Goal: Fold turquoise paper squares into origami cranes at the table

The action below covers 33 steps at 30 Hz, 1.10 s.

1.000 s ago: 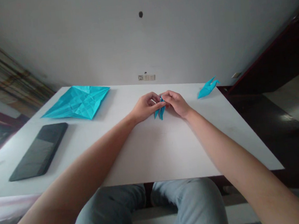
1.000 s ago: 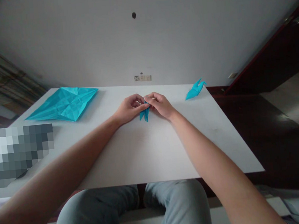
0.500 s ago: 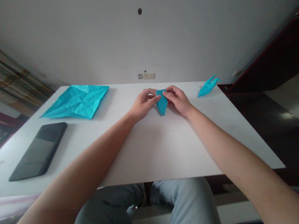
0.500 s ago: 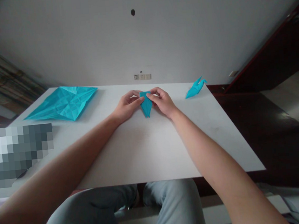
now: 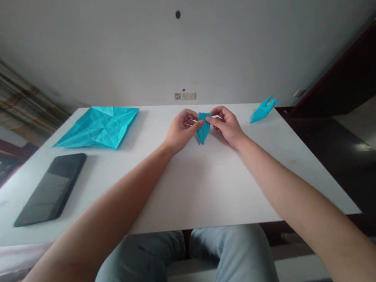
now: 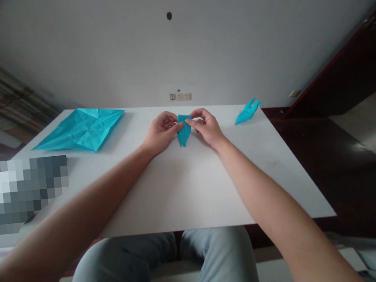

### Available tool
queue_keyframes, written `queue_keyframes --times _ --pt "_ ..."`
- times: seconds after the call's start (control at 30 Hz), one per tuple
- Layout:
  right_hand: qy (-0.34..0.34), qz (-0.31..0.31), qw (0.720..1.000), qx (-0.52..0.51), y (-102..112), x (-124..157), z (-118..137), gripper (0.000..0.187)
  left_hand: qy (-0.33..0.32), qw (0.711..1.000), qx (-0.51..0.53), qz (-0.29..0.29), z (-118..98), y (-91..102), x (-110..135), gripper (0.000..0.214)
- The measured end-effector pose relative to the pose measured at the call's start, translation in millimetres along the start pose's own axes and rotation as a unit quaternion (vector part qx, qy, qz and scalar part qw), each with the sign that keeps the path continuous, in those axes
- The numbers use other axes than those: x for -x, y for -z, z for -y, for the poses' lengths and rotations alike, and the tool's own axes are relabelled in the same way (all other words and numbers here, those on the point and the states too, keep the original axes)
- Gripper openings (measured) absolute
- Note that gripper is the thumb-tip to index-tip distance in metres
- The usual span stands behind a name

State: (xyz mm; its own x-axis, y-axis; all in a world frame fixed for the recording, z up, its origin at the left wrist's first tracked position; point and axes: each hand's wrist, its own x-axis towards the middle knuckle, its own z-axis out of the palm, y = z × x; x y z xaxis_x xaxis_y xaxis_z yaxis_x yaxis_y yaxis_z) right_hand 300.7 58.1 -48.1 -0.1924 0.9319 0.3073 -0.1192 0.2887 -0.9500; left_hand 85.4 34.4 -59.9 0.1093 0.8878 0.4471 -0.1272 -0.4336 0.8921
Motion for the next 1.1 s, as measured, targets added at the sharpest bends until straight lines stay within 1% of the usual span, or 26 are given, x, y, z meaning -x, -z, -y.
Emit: queue_keyframes --times 0.13,0.17,0.23,0.3,0.33,0.4,0.47,0.53,0.63,0.7,0.87,1.0,1.03,1.1 --pt "0.012 0.032 0.999 -0.017 -2.3 1.0 2.9 0.070 -0.018 1.000 0.012 -0.014 0.5 0.4 0.3 0.057" --pt "0.015 0.041 0.999 -0.017 -2.8 1.0 3.1 0.068 -0.020 1.000 0.007 -0.012 0.7 0.5 0.3 0.056" --pt "0.025 0.049 0.998 -0.012 -3.6 0.9 2.6 0.061 -0.025 1.000 -0.013 -0.004 0.7 0.3 0.1 0.042" --pt "0.030 0.042 0.999 -0.004 -3.8 0.5 1.7 0.051 -0.022 0.999 -0.034 0.006 -0.3 -0.3 -0.1 0.025" --pt "0.025 0.036 0.999 -0.001 -3.7 0.3 1.3 0.046 -0.018 0.999 -0.040 0.010 -1.2 -0.6 0.0 0.021" --pt "0.002 0.029 1.000 -0.004 -3.1 0.3 0.9 0.038 -0.004 0.999 -0.042 0.014 -3.4 -0.9 0.5 0.021" --pt "-0.027 0.031 0.999 -0.021 -2.4 1.1 1.4 0.035 0.008 0.999 -0.030 0.018 -5.3 -0.6 1.5 0.027" --pt "-0.049 0.041 0.997 -0.043 -1.9 2.5 2.7 0.038 0.023 0.999 -0.013 0.024 -6.5 0.0 2.9 0.036" --pt "-0.063 0.059 0.994 -0.066 -1.0 4.9 5.2 0.047 0.044 0.999 -0.003 0.024 -7.3 0.6 4.4 0.049" --pt "-0.062 0.065 0.993 -0.074 -0.2 6.0 6.4 0.050 0.048 0.999 -0.002 0.018 -7.4 0.5 4.7 0.053" --pt "-0.063 0.094 0.991 -0.068 2.1 7.4 6.4 0.057 0.045 0.999 -0.007 0.013 -7.9 -0.1 5.2 0.055" --pt "-0.070 0.100 0.990 -0.074 3.1 7.3 3.1 0.067 0.049 0.999 0.005 0.009 -8.9 -0.9 6.5 0.071" --pt "-0.067 0.100 0.990 -0.071 3.3 7.1 2.5 0.068 0.045 0.999 0.006 0.010 -9.2 -1.3 6.4 0.071" --pt "-0.052 0.110 0.991 -0.048 3.4 7.1 2.5 0.070 0.034 0.999 0.001 0.010 -9.2 -2.3 5.7 0.060"
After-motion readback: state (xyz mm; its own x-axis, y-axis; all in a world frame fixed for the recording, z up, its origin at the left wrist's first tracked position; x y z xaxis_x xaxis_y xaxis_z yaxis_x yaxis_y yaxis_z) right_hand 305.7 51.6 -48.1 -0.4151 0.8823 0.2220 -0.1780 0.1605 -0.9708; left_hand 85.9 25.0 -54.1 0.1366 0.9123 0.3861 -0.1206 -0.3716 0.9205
